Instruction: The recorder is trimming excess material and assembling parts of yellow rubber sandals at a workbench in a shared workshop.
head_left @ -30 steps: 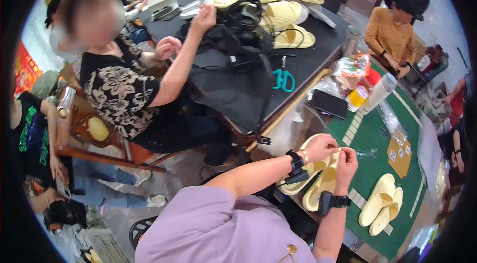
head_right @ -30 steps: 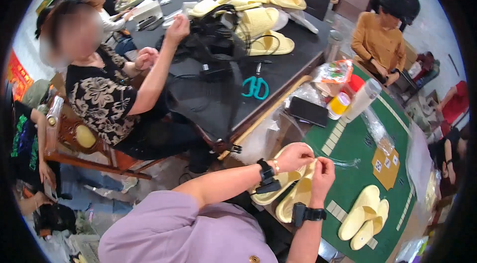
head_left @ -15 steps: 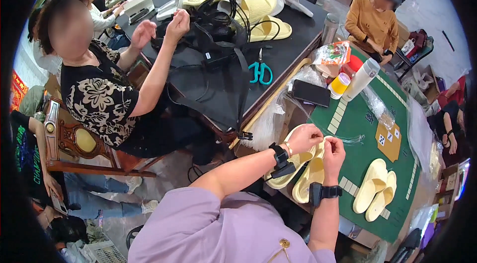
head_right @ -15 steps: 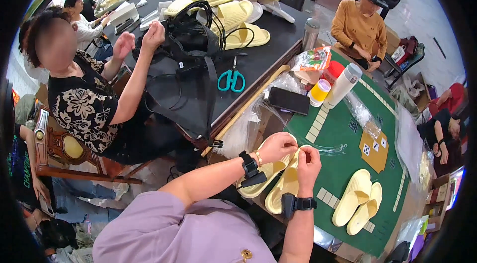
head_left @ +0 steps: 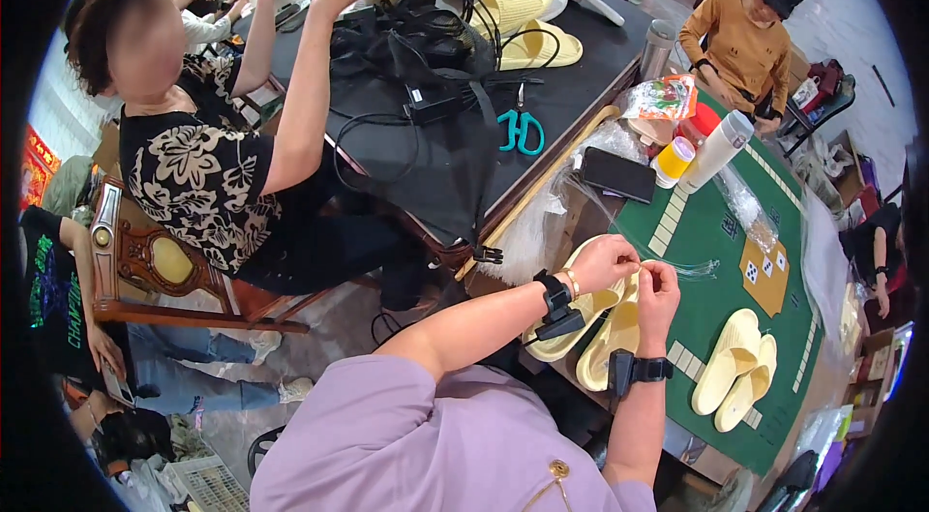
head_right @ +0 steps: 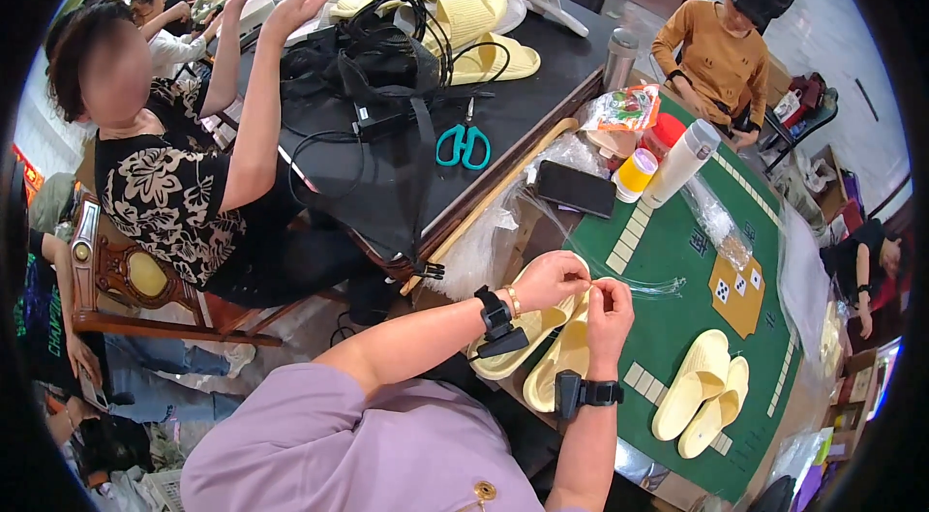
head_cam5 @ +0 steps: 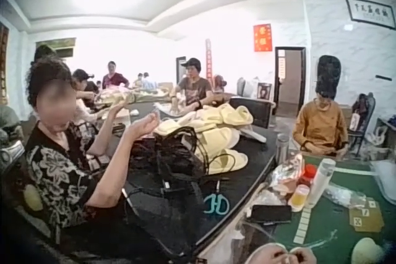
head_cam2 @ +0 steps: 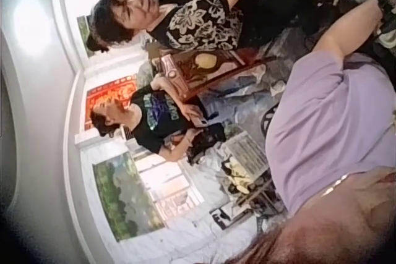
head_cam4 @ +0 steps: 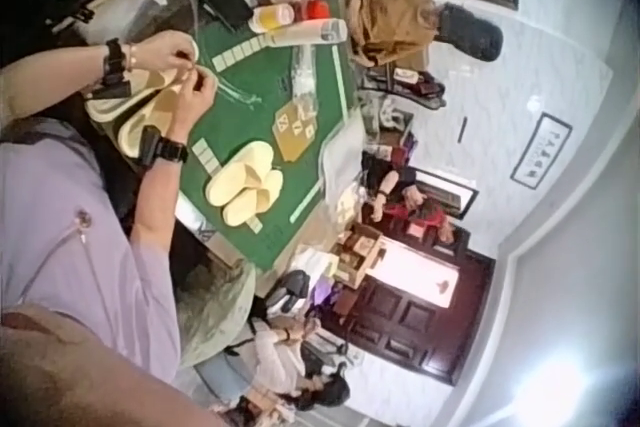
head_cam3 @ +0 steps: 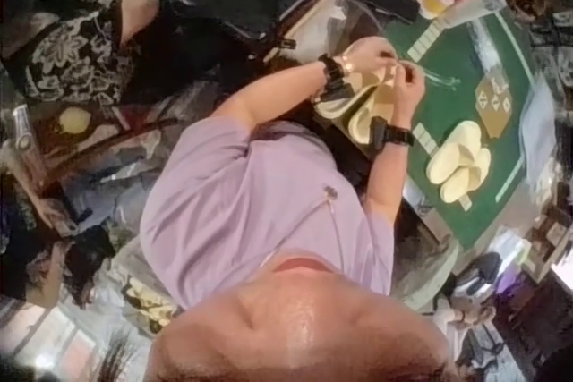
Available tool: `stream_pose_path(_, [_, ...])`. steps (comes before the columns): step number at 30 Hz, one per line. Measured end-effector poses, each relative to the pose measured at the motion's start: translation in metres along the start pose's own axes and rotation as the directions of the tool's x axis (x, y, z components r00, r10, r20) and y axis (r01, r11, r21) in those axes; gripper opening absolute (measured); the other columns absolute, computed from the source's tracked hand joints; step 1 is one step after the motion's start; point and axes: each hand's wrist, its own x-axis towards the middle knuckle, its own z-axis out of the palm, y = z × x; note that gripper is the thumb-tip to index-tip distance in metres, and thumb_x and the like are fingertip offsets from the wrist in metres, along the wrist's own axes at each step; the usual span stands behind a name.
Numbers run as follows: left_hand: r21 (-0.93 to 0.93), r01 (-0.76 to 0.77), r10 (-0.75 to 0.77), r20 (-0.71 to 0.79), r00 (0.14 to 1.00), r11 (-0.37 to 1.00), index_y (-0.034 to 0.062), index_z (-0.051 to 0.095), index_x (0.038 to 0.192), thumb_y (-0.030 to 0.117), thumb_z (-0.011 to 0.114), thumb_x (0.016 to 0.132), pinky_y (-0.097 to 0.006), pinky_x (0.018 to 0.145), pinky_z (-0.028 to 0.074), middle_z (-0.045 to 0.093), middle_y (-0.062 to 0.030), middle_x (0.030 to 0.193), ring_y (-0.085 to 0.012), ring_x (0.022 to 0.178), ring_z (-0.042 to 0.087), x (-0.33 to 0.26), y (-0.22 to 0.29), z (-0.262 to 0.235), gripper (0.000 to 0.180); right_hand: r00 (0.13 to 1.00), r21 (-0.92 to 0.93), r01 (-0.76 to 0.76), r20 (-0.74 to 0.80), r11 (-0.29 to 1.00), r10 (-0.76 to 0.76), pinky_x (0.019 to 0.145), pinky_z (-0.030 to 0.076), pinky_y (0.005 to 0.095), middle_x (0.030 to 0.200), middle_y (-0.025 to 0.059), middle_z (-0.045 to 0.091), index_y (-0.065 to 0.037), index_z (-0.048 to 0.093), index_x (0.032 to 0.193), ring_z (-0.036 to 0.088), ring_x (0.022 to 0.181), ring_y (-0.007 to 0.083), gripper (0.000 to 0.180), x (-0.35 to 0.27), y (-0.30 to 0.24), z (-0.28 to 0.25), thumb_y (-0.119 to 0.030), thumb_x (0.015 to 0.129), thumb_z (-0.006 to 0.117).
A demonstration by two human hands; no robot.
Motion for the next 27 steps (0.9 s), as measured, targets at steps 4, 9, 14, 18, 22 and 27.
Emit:
stream_pose_path(4, [-0.027, 0.002, -0.002, 0.000, 1.000, 1.000, 0.0036, 0.069, 0.083, 0.016, 0.069, 0.079, -0.037, 0.074, 0.051, 0.064, -0.0101, 0.084, -0.0274, 0.082, 0.062, -0.0004, 0.0002, -0.0005, 0.013, 1.000, 0.025, -0.008, -0.011, 1.000, 0.009, 0.068, 0.046, 0.0255, 0.087, 0.0041, 0.058, 0.000, 0.062, 0.089, 0.055, 0.077, 0.0130, 0.004, 0.0004, 0.0025, 0.0005, -0.002, 0.086, 0.061])
stream_pose_path(9, [0.004, -0.009, 0.009, 0.003, 1.000, 1.000, 0.0040, 0.069, 0.082, 0.015, 0.068, 0.078, -0.036, 0.074, 0.051, 0.064, -0.0101, 0.084, -0.0267, 0.081, 0.063, -0.0001, 0.0021, -0.0010, 0.012, 0.999, 0.061, -0.046, -0.025, 0.997, 0.047, 0.069, 0.046, 0.0260, 0.087, 0.0044, 0.058, 0.000, 0.062, 0.088, 0.056, 0.078, 0.0135, 0.004, 0.0002, 0.0039, 0.0003, -0.002, 0.085, 0.062])
stream_pose_path(14, [0.004, -0.010, 0.010, 0.004, 1.000, 1.000, 0.0042, 0.069, 0.084, 0.015, 0.067, 0.078, -0.037, 0.075, 0.051, 0.064, -0.0102, 0.084, -0.0268, 0.083, 0.063, 0.0000, 0.0016, -0.0003, 0.012, 0.999, 0.019, -0.012, -0.029, 1.000, 0.013, 0.070, 0.046, 0.0269, 0.086, 0.0048, 0.059, 0.000, 0.062, 0.086, 0.056, 0.079, 0.0150, 0.003, 0.0005, 0.0031, 0.0006, -0.002, 0.084, 0.062])
stream_pose_path(18, [-0.004, -0.026, 0.026, -0.028, 0.999, 1.000, 0.0036, 0.068, 0.084, 0.014, 0.066, 0.079, -0.036, 0.076, 0.051, 0.064, -0.0107, 0.086, -0.0274, 0.084, 0.062, -0.0013, 0.0017, 0.0011, 0.011, 0.998, 0.015, 0.032, -0.049, 0.999, -0.031, 0.070, 0.046, 0.0271, 0.086, 0.0051, 0.059, 0.000, 0.061, 0.085, 0.056, 0.079, 0.0158, 0.003, -0.0013, 0.0000, 0.0016, -0.001, 0.083, 0.062])
stream_pose_path(22, [0.011, 0.008, -0.007, -0.044, 0.999, 1.000, 0.0031, 0.067, 0.084, 0.013, 0.066, 0.079, -0.036, 0.074, 0.051, 0.064, -0.0113, 0.084, -0.0277, 0.083, 0.062, -0.0020, 0.0031, 0.0039, 0.011, 0.999, 0.008, 0.029, -0.033, 1.000, -0.029, 0.071, 0.046, 0.0273, 0.086, 0.0053, 0.059, 0.001, 0.061, 0.085, 0.056, 0.079, 0.0160, 0.003, -0.0031, -0.0024, -0.0004, 0.000, 0.083, 0.062])
stream_pose_path(27, [0.022, 0.002, -0.001, -0.035, 0.999, 1.000, 0.0031, 0.065, 0.082, 0.013, 0.066, 0.079, -0.037, 0.073, 0.050, 0.063, -0.0108, 0.083, -0.0273, 0.082, 0.061, -0.0034, 0.0020, 0.0051, 0.010, 0.998, 0.006, 0.043, -0.038, 0.999, -0.043, 0.069, 0.045, 0.0274, 0.085, 0.0058, 0.058, 0.001, 0.061, 0.085, 0.056, 0.078, 0.0164, 0.003, -0.0043, -0.0019, -0.0005, 0.001, 0.082, 0.061])
